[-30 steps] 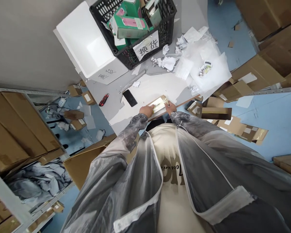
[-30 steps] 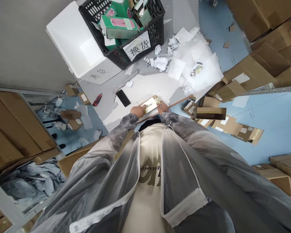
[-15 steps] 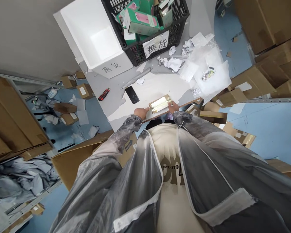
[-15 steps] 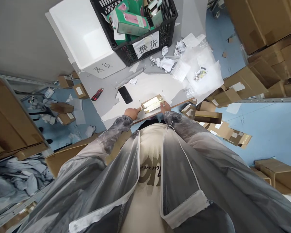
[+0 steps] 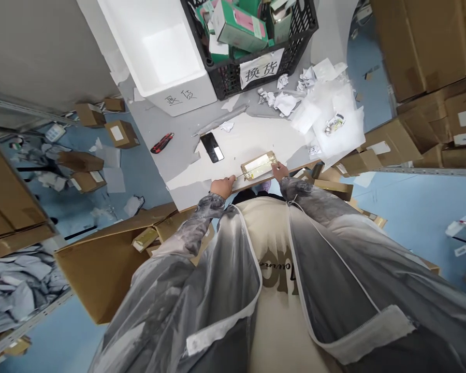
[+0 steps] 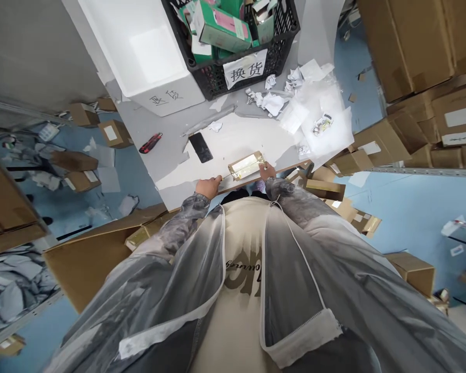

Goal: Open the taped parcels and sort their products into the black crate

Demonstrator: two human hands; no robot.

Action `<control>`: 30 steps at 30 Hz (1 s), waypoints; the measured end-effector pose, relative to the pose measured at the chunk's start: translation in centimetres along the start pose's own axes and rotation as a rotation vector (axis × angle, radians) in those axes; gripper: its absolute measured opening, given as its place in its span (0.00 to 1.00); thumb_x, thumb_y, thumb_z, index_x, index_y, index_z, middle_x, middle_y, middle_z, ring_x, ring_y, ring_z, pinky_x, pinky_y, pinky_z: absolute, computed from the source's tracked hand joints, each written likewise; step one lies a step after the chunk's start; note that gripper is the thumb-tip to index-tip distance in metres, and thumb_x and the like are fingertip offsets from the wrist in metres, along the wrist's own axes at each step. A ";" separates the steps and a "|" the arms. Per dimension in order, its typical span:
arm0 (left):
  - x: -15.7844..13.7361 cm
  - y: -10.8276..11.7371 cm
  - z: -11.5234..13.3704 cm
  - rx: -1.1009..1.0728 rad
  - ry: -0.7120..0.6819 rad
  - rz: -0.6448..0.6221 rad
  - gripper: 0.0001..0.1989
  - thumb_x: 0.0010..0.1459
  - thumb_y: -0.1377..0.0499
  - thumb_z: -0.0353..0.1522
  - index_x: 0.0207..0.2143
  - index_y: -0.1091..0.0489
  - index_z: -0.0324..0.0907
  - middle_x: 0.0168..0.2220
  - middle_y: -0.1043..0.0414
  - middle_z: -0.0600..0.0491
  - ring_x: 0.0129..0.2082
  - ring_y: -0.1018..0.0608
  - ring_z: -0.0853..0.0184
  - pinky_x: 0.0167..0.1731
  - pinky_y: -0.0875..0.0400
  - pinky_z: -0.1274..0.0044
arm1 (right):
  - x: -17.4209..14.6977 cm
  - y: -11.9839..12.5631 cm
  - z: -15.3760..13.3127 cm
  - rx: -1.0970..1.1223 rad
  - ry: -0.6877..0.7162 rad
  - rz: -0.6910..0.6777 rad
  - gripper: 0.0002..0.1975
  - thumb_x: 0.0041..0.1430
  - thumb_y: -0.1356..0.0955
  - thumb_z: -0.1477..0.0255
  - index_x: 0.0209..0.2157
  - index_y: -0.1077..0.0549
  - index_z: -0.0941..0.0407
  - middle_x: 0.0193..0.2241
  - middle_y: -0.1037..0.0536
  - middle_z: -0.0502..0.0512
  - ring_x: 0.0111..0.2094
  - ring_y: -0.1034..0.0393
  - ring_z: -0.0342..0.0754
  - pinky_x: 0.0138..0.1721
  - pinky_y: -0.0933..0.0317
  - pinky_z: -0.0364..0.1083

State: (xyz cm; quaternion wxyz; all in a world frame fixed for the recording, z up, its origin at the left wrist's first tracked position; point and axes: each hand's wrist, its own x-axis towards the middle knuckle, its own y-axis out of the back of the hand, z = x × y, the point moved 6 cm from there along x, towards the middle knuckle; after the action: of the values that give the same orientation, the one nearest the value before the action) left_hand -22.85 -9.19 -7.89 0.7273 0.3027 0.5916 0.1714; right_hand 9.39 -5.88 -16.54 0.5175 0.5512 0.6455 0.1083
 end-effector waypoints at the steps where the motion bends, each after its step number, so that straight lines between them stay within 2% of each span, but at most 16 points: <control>1: -0.2 -0.2 0.0 -0.022 0.002 0.012 0.23 0.86 0.51 0.35 0.75 0.30 0.43 0.62 0.15 0.31 0.57 0.10 0.42 0.55 0.24 0.61 | -0.1 0.1 0.1 -0.010 -0.041 0.002 0.44 0.86 0.42 0.47 0.85 0.30 0.62 0.77 0.21 0.80 0.75 0.21 0.76 0.72 0.22 0.72; 3: -0.4 -0.9 0.0 -0.061 0.017 0.032 0.24 0.88 0.54 0.38 0.74 0.30 0.42 0.61 0.15 0.31 0.58 0.10 0.42 0.54 0.24 0.61 | -0.4 0.6 -0.2 -0.069 -0.064 0.019 0.42 0.86 0.39 0.54 0.90 0.39 0.59 0.88 0.37 0.76 0.84 0.33 0.76 0.80 0.32 0.75; 5: -0.4 -1.7 0.1 -0.094 0.036 0.043 0.24 0.88 0.55 0.39 0.74 0.30 0.42 0.61 0.15 0.32 0.58 0.10 0.42 0.53 0.24 0.62 | -0.8 1.1 -1.4 -0.152 0.003 0.034 0.42 0.85 0.37 0.59 0.92 0.43 0.55 0.93 0.50 0.66 0.91 0.49 0.76 0.88 0.49 0.79; 7: -0.3 -2.4 0.3 -0.123 0.055 0.046 0.25 0.88 0.56 0.38 0.75 0.30 0.42 0.60 0.15 0.32 0.57 0.10 0.42 0.51 0.24 0.62 | -1.0 1.1 -3.5 -0.245 0.170 -0.009 0.40 0.85 0.34 0.60 0.91 0.39 0.52 0.93 0.52 0.59 0.93 0.64 0.76 0.90 0.69 0.82; 9: 0.1 -2.8 0.3 -0.148 0.068 0.057 0.25 0.88 0.56 0.37 0.75 0.30 0.43 0.61 0.16 0.32 0.57 0.11 0.43 0.51 0.24 0.62 | -1.0 0.6 -6.0 -0.307 0.381 -0.111 0.38 0.85 0.32 0.57 0.88 0.34 0.51 0.92 0.47 0.55 0.94 0.70 0.73 0.90 0.81 0.81; 11: 0.5 -2.8 0.4 -0.160 0.064 0.077 0.25 0.86 0.54 0.35 0.75 0.30 0.43 0.62 0.18 0.31 0.60 0.12 0.43 0.52 0.24 0.62 | -0.6 0.0 -7.9 -0.355 0.547 -0.221 0.39 0.85 0.31 0.55 0.88 0.33 0.52 0.92 0.44 0.56 0.94 0.67 0.71 0.91 0.80 0.80; 12: 0.7 -2.7 0.4 -0.162 0.057 0.083 0.25 0.85 0.53 0.33 0.75 0.30 0.43 0.63 0.19 0.31 0.61 0.13 0.43 0.52 0.23 0.62 | -0.1 -0.1 -8.6 -0.371 0.585 -0.259 0.39 0.85 0.31 0.54 0.88 0.34 0.53 0.91 0.42 0.57 0.94 0.64 0.72 0.91 0.78 0.80; 14: 0.9 -2.6 0.5 -0.165 0.044 0.077 0.25 0.83 0.51 0.30 0.76 0.30 0.43 0.64 0.20 0.31 0.61 0.14 0.43 0.52 0.23 0.62 | 1.1 -0.3 -9.3 -0.404 0.610 -0.308 0.41 0.84 0.29 0.54 0.87 0.33 0.56 0.89 0.36 0.62 0.92 0.57 0.74 0.91 0.72 0.79; 17: 0.8 -2.6 0.1 -0.187 0.039 0.032 0.26 0.81 0.50 0.29 0.76 0.31 0.44 0.66 0.21 0.32 0.61 0.13 0.45 0.52 0.23 0.64 | 2.5 -0.1 -9.7 -0.454 0.602 -0.328 0.41 0.81 0.25 0.55 0.85 0.29 0.59 0.82 0.26 0.69 0.83 0.40 0.77 0.91 0.69 0.77; 19: 0.2 -2.7 -1.0 -0.227 0.057 -0.001 0.25 0.79 0.47 0.29 0.75 0.31 0.45 0.66 0.20 0.32 0.62 0.13 0.46 0.53 0.24 0.65 | 2.8 0.0 -9.6 -0.476 0.583 -0.319 0.40 0.80 0.25 0.56 0.83 0.27 0.59 0.78 0.22 0.71 0.77 0.34 0.77 0.91 0.66 0.76; 23: -1.9 -3.1 -4.9 -0.309 0.136 -0.022 0.23 0.78 0.38 0.35 0.71 0.30 0.45 0.55 0.14 0.37 0.55 0.11 0.47 0.52 0.24 0.66 | 2.5 0.2 -9.7 -0.512 0.565 -0.319 0.35 0.82 0.27 0.60 0.81 0.25 0.61 0.76 0.22 0.74 0.75 0.34 0.77 0.88 0.58 0.74; 25: -2.8 -3.3 -6.1 -0.336 0.158 -0.009 0.22 0.80 0.39 0.39 0.72 0.31 0.46 0.52 0.13 0.40 0.52 0.10 0.48 0.51 0.23 0.66 | 2.3 0.2 -9.8 -0.519 0.578 -0.335 0.35 0.84 0.29 0.59 0.81 0.26 0.62 0.76 0.22 0.76 0.74 0.36 0.77 0.85 0.53 0.73; 27: -2.9 -3.4 -6.0 -0.370 0.163 0.006 0.21 0.85 0.45 0.42 0.73 0.33 0.47 0.53 0.12 0.42 0.52 0.10 0.49 0.50 0.21 0.68 | 2.3 0.1 -9.9 -0.541 0.598 -0.337 0.35 0.86 0.31 0.57 0.82 0.27 0.62 0.75 0.22 0.77 0.74 0.37 0.77 0.83 0.51 0.72; 30: -1.6 -3.4 -3.7 -0.477 0.163 0.040 0.23 0.89 0.52 0.43 0.76 0.35 0.47 0.56 0.11 0.40 0.55 0.09 0.49 0.50 0.19 0.69 | 2.2 0.1 -10.0 -0.570 0.609 -0.332 0.35 0.87 0.33 0.57 0.83 0.29 0.62 0.75 0.22 0.77 0.73 0.37 0.76 0.82 0.51 0.73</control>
State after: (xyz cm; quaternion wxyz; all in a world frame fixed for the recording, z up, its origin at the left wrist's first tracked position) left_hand -27.22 -11.87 -9.27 0.7247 0.1193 0.5848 0.3444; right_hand 1.89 0.28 -13.25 0.4455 0.2187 0.7924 0.3546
